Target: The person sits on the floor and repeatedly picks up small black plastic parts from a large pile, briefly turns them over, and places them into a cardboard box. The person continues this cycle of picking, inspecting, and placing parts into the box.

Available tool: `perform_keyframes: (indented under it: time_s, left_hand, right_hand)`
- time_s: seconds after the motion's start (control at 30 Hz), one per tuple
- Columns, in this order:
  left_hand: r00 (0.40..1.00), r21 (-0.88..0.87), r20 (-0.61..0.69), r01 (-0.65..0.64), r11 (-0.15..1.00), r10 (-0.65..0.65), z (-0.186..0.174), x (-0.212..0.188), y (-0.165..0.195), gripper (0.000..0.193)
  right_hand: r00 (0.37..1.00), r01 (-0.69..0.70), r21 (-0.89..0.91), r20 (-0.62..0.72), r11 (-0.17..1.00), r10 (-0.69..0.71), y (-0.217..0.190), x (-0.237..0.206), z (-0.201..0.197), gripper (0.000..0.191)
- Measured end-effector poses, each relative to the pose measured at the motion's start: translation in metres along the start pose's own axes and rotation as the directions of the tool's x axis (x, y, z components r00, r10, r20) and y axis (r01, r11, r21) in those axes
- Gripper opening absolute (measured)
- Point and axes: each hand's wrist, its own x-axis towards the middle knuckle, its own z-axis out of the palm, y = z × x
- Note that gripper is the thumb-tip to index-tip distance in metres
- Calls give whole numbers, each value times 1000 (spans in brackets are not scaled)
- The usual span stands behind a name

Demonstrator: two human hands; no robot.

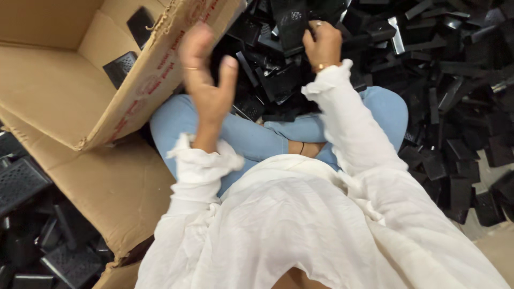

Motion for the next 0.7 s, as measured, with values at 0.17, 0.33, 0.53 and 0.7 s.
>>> perform_keyframes:
  time_s: [0.17,0.33,0.53,0.7]
  left_hand:
    - [865,-436,311,497,750,-393,49,-47,-46,71]
    - [833,-653,306,536,535,-460,38,-42,-67,62]
    - [701,-769,87,499,400,-708,-8,-22,-97,46]
    - [688,-770,124,521,368,-715,0,-27,-116,36]
  right_hand:
    - [920,-95,293,391,951,-29,-49,-54,-40,9]
    - [903,-376,517,391,769,179,-65,-101,-26,26]
    - [826,459,-403,522,792,-213,-56,-161,13,37]
    - [780,219,-165,621,962,-71,-41,-132,54,29]
